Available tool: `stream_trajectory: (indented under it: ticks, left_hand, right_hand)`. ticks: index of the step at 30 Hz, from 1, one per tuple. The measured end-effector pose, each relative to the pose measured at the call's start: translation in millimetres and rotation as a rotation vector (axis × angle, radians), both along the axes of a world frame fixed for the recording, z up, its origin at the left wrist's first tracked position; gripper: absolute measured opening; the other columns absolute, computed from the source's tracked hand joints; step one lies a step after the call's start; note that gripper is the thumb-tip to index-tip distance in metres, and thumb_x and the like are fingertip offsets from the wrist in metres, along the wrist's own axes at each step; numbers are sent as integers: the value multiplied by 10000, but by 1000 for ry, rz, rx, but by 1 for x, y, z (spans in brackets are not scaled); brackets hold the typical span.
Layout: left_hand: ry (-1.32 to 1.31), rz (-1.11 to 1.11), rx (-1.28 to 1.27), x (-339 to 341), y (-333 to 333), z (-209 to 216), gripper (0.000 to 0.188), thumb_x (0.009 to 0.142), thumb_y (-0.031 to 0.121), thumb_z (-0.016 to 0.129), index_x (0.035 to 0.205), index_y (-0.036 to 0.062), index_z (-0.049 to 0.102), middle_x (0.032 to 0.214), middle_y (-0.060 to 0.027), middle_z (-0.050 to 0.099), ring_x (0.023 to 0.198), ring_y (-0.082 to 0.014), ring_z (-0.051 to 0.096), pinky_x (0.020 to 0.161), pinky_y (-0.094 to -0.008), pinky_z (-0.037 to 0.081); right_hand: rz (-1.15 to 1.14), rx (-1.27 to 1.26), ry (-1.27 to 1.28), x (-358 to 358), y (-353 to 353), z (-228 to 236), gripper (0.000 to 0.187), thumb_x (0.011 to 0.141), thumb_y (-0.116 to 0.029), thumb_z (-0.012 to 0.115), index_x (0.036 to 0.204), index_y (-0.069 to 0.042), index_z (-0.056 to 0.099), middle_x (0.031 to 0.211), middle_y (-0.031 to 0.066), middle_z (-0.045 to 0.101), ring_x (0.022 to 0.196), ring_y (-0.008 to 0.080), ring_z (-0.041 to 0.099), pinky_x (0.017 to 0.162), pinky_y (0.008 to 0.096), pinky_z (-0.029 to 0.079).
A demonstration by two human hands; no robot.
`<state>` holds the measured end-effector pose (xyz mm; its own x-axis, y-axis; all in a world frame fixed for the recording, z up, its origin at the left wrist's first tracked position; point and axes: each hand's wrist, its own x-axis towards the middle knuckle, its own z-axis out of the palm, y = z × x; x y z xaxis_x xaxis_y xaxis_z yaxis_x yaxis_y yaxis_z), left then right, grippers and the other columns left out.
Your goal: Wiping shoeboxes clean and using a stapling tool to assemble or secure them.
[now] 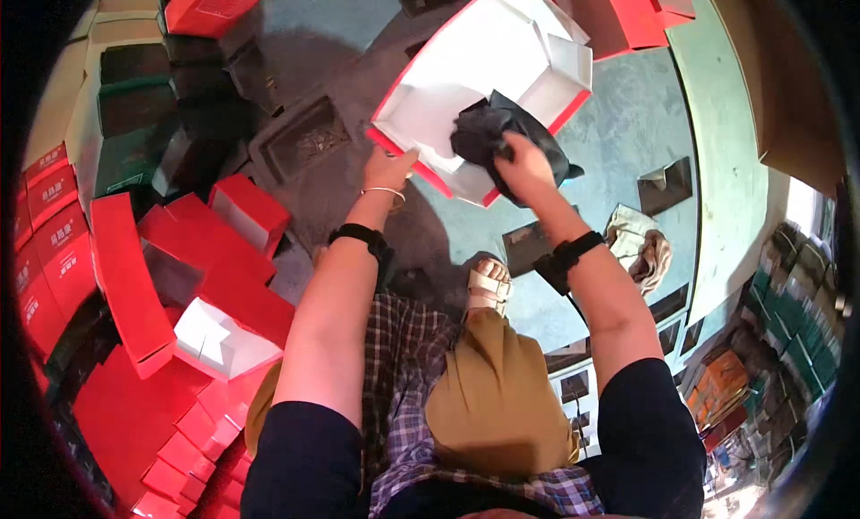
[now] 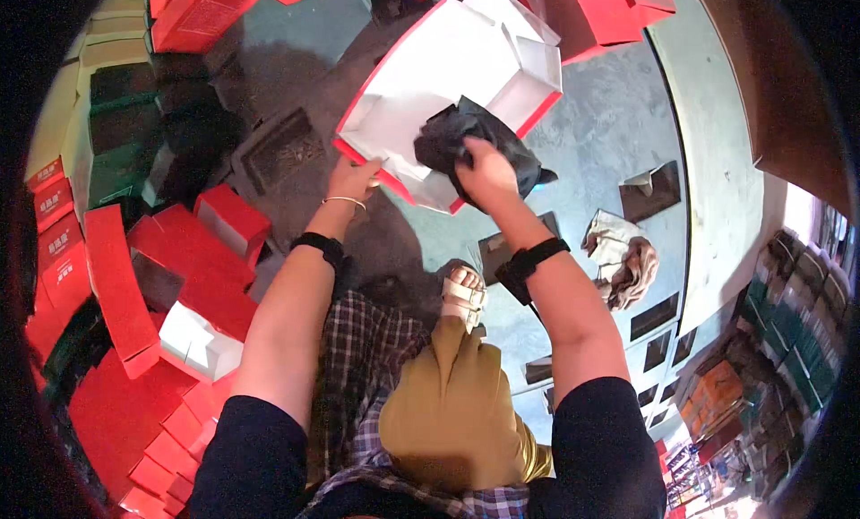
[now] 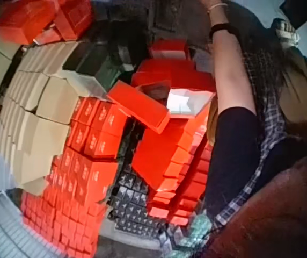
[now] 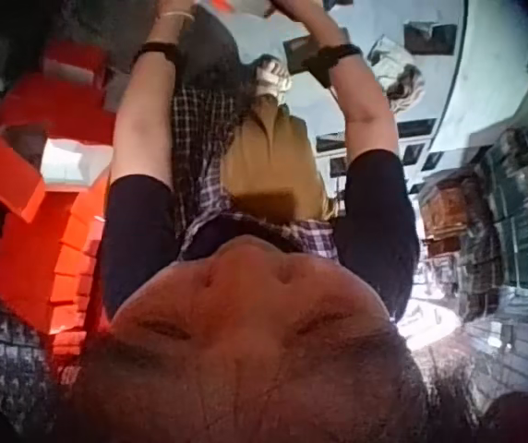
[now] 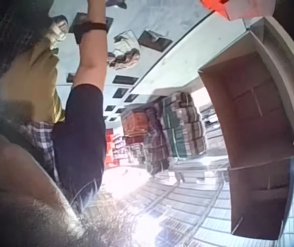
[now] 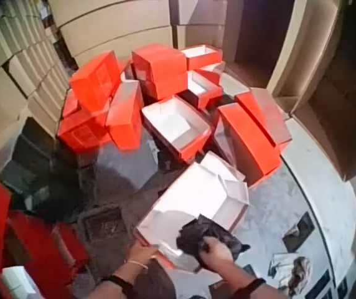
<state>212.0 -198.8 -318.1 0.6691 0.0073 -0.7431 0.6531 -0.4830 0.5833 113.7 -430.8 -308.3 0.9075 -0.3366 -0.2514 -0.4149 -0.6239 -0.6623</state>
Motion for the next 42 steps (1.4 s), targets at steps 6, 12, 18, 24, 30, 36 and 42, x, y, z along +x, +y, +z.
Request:
stream_trajectory:
  ticks: [6,12,18,24,30,36,42]
  left_hand:
    - [-166,62,-66,-18,21,-15,359,785,45,615,1117,-42,512,898,-109,637,691,-165,626,517,-285,486]
    - [-86,-43,1,-73,60,-14,322,754,101,649,1012,-58,539,801,-163,658,652,-232,662,561,-357,515]
    - [-44,66,-41,-91,84,11,364,780,53,576,1108,-45,454,764,-151,629,479,-203,607,430,-322,493]
    - [90,65,10,-99,66,31,369,788,34,539,1141,-44,461,803,-133,627,489,-178,600,419,-296,495]
    - [-141,163,8,-79,53,23,280,781,42,548,1016,-81,457,779,-176,624,494,-237,619,456,-347,515]
    - [-229,96,141,-83,82,11,300,777,75,544,1036,-71,500,791,-190,631,531,-246,629,534,-375,529]
    - [-221,214,66,-82,74,23,290,801,1,495,1086,-54,472,747,-134,603,440,-173,558,405,-298,476]
  right_hand:
    - [-267,5,-375,109,-51,-18,340,808,-297,634,1067,-77,628,975,242,625,937,424,596,814,479,481]
    - [225,134,38,86,95,-64,226,767,-221,633,940,-77,637,1025,167,602,926,359,577,790,472,481]
    - [1030,-136,-232,104,98,-38,110,811,-156,537,834,-91,623,939,147,584,936,344,570,764,438,485]
    - [-178,-500,-103,149,-52,-53,260,767,-146,588,1019,-86,618,1123,141,566,1024,365,553,864,471,489]
    - [391,-358,-25,40,83,-46,210,773,-257,618,924,-114,645,1082,148,524,1015,354,516,831,491,455]
    - [854,-121,-180,-49,91,-55,143,747,-144,590,879,-110,636,890,81,541,896,286,568,667,389,503]
    - [349,-614,133,40,-37,-37,173,779,-193,610,938,-132,642,1037,87,541,983,320,550,778,440,525]
